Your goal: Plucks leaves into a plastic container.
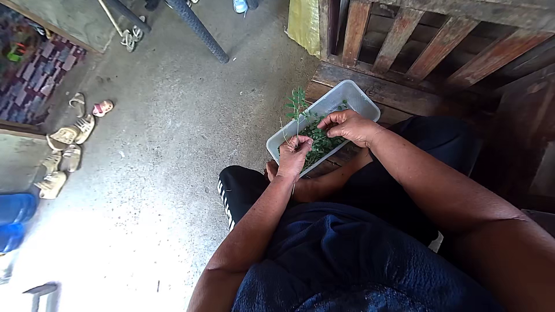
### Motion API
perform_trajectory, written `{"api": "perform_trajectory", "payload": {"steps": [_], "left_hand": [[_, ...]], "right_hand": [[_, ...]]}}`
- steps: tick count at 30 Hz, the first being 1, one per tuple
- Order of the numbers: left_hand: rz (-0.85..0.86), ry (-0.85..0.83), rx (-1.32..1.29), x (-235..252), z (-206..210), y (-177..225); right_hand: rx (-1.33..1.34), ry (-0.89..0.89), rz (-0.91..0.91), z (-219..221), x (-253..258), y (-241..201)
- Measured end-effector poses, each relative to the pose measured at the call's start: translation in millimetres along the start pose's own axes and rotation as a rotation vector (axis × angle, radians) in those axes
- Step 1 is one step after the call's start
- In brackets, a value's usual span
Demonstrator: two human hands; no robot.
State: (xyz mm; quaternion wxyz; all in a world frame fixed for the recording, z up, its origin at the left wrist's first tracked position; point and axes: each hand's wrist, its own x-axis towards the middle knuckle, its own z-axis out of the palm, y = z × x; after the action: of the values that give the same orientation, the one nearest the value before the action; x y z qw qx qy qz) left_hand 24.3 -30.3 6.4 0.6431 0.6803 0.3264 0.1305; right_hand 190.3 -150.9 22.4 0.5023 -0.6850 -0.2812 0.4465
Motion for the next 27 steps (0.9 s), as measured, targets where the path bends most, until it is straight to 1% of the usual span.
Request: {"api": "perform_trajectory", "payload": {"steps": [6,13,19,23,27], "left_hand": [[0.044,0.004,-0.006,1.6,-0.7,-3.6],[0.013,0.001,0.033,0.9,-0.1,-4.3],[0.016,-0.003,0.041,-0.3,1.1,-3.1],[0.018,-0.011,0.057,-0.4,0.4,-3.0],[0.02,-0.006,0.034,0.5,-0.6,-4.5]], "right_hand": [[0.027,-0.035,0.085,-3.0,1.5,0.1],[0.08,-0.025,0.0,-0.8,0.7,-1.2],[0.021,-0.011,-0.041,1.3,0.9,-0.1],[-0.057,0.016,-0.026,-0.9,1.6,-1.8],[-0.069,0.004,0.0,-1.6,1.5,-2.4]]}}
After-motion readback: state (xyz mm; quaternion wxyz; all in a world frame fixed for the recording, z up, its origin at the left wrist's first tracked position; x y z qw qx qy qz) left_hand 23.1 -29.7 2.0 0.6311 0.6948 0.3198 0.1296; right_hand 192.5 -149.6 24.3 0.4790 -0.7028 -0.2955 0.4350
